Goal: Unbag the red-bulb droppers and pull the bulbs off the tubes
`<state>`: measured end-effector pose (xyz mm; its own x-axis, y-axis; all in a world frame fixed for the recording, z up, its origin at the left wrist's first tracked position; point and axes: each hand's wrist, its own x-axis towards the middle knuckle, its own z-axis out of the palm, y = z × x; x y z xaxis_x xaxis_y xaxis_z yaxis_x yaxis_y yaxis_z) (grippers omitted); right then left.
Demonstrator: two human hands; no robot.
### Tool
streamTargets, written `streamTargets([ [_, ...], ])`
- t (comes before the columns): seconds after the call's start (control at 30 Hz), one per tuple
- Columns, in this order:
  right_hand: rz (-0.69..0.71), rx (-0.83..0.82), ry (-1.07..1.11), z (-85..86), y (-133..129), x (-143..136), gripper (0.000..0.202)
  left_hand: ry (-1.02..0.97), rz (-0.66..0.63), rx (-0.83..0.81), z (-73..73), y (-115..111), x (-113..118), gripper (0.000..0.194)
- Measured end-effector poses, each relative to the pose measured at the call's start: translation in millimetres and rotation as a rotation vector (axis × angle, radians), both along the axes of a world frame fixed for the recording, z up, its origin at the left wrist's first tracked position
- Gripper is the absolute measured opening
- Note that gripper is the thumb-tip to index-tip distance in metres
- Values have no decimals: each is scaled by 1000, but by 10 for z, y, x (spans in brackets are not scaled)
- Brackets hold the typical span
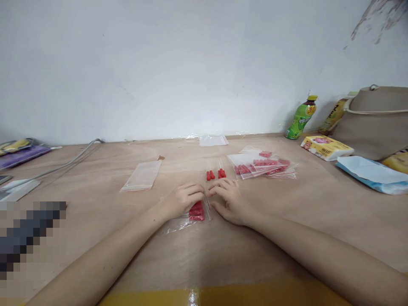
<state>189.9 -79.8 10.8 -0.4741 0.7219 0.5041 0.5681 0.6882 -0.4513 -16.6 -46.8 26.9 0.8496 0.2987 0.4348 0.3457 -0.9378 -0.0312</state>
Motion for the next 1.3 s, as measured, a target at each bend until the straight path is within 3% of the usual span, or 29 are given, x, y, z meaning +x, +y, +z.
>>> streamTargets([
  [0.27,77,533,-125,-25,98,-29,16,-26,7,-134,-22,21,11,20],
  [0.43,84,682,-150,-58,121,-47,20,80,-32,-61,31,48,-36,19],
  [0.57,118,643,-250,-57,128,-54,24,185,-55,68,58,44,-17,21],
  [0.7,173,627,-292,-41,140,-52,26,195,-93,77,83,21,-6,25],
  [0.87,169,467,-288,-12,142,3,17,29,40,-165,239,-1,-121,22],
  [1.03,89,205,-224,-3,119,57,8,-38,66,-392,325,-6,-195,16],
  [1.13,15,110,-133,-10,99,60,12,-48,181,-342,299,-24,-155,19],
  [1.3,-66,34,-9,13,57,54,11,-42,600,-321,301,-56,-40,22],
])
